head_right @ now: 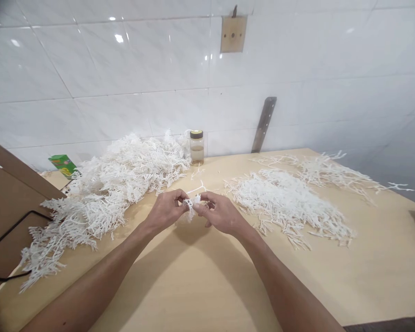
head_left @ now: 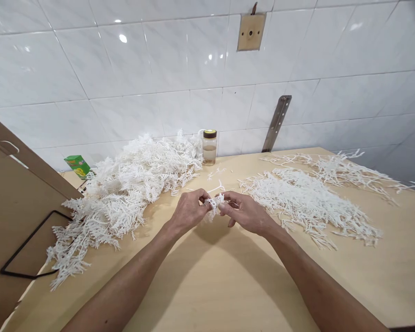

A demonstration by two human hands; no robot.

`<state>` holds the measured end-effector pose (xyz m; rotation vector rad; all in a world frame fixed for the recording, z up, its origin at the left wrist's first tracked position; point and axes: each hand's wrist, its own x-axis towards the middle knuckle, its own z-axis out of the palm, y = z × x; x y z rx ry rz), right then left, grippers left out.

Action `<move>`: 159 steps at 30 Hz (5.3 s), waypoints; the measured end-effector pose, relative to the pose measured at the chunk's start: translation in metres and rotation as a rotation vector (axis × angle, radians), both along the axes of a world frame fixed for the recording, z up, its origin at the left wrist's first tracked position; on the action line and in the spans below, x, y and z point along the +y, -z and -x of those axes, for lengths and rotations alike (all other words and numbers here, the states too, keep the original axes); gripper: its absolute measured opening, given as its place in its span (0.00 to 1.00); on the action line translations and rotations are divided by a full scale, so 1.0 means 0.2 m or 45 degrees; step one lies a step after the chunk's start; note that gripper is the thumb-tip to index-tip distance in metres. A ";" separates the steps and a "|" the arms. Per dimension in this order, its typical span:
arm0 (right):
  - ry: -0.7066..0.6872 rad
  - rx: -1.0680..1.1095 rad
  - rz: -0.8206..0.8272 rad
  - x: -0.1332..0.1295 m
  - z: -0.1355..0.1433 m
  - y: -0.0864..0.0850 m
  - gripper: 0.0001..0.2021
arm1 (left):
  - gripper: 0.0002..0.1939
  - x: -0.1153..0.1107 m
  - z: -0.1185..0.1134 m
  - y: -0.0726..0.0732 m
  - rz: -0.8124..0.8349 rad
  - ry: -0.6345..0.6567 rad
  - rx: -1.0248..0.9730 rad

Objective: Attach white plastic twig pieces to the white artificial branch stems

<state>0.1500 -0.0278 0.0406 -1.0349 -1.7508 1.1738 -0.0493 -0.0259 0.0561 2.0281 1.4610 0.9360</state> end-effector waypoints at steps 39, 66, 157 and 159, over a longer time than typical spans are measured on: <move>0.134 0.207 0.276 0.05 0.03 0.07 0.21 | 0.13 0.01 -0.02 0.01 0.336 0.102 -0.656; 0.419 -0.007 0.061 0.04 -0.04 0.01 0.13 | 0.07 0.00 -0.06 0.07 0.213 -0.086 -0.333; 0.396 -0.523 -0.471 0.05 0.02 0.09 0.10 | 0.25 0.02 -0.08 0.14 0.845 -0.033 -0.946; 0.393 -0.539 -0.468 0.06 0.02 0.10 0.10 | 0.25 0.03 -0.08 0.15 0.861 -0.024 -0.963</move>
